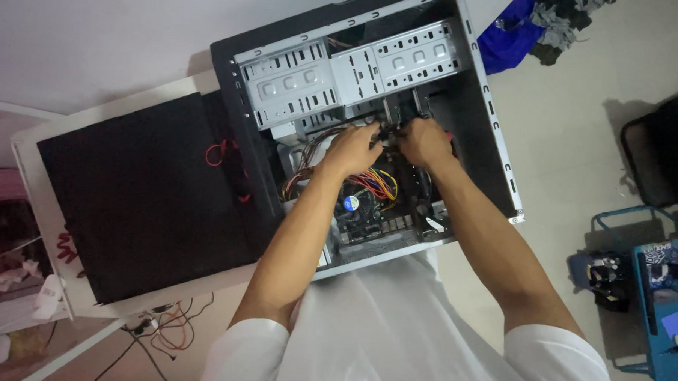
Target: Organizing internal cables and securing the side panel of a computer case using a screwdriver.
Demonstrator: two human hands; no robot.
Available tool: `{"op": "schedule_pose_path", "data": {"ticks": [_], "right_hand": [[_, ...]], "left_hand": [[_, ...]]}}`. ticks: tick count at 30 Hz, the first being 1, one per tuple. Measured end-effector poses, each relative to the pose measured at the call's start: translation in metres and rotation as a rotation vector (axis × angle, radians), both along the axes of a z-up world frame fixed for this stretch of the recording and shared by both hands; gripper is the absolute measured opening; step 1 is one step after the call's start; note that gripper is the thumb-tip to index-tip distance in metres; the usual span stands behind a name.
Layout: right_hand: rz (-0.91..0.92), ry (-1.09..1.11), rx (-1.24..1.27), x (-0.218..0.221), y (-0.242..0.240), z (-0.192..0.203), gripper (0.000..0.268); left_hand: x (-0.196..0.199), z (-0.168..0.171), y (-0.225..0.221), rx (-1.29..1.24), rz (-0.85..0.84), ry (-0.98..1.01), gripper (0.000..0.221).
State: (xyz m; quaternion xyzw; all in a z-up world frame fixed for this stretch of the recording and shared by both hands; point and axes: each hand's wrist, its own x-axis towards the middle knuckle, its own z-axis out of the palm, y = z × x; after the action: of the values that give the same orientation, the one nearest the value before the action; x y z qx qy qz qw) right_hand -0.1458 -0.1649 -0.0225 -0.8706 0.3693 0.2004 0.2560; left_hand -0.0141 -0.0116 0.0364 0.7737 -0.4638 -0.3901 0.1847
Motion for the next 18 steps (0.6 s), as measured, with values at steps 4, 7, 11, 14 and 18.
{"op": "schedule_pose_path", "data": {"ticks": [4, 7, 11, 14, 18], "right_hand": [[-0.028, 0.036, -0.04, 0.003, 0.003, 0.017, 0.03], [-0.024, 0.064, -0.024, 0.001, 0.002, 0.026, 0.032], [0.001, 0.012, -0.04, 0.001, 0.005, 0.033, 0.03], [0.013, -0.051, -0.045, 0.0, 0.006, 0.024, 0.026], [0.038, -0.06, -0.074, 0.001, 0.003, 0.012, 0.023]], "left_hand": [[-0.001, 0.003, 0.0, 0.009, 0.001, 0.01, 0.053], [-0.001, -0.002, -0.002, 0.006, 0.006, 0.016, 0.053], [0.0, -0.003, -0.003, 0.01, -0.002, -0.001, 0.053], [-0.001, 0.005, -0.001, 0.007, -0.008, -0.007, 0.052], [0.0, -0.001, -0.002, 0.02, -0.01, -0.02, 0.052]]}}
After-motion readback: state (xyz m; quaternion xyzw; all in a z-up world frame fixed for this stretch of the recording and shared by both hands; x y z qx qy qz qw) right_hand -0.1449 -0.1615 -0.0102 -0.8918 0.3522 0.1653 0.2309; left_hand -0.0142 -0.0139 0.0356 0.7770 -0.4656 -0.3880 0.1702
